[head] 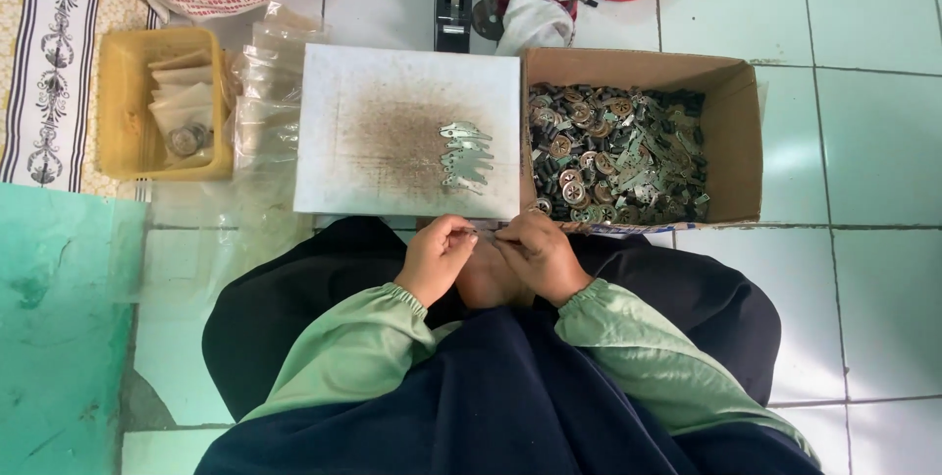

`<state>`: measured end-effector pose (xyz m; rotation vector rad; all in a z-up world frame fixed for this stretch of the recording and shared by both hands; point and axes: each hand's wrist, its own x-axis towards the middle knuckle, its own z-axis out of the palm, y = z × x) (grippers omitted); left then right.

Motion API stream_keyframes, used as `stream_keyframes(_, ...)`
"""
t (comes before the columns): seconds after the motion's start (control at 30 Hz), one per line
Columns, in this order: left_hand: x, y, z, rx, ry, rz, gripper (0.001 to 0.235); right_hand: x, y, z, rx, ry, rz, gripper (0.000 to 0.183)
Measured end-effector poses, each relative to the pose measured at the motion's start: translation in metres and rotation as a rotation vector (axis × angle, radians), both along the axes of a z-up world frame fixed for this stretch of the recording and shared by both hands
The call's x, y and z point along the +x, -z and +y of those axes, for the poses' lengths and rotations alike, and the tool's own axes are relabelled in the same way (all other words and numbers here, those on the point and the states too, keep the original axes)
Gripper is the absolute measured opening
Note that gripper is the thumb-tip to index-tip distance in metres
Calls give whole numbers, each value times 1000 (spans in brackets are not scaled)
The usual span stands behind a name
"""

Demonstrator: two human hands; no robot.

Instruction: The person picks up metal parts from a cardboard box, places them into small plastic bags, and then puts the filled bags into a yellow plastic container.

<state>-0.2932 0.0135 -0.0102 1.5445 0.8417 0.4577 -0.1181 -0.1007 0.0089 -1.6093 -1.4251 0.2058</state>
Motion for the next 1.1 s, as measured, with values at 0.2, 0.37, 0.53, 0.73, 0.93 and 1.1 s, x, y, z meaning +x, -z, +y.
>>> stream_keyframes(0.2,-14,11,15,-24,-27,23,22,-20,18,12,-10,68,-9,15)
stream_keyframes(0.37,-3,6,40,727,-7,33,17,-11,15,38,-161,94,-41,15)
stream_keyframes(0.53,0,-1,65,960,-49,129,17,-14,-8,76,-233,102,-117,12)
stream_keyframes(0.73,4,20,61,1024,-71,239,26,0,27,84,-151,48,-287,16)
stream_keyframes(0.93,12,29,52,1047,-5,277,16,6,16,78,-57,-7,-300,15)
stream_keyframes(1.1,11,31,53,1038,-4,280,9,18,29,66,23,13,-176,16)
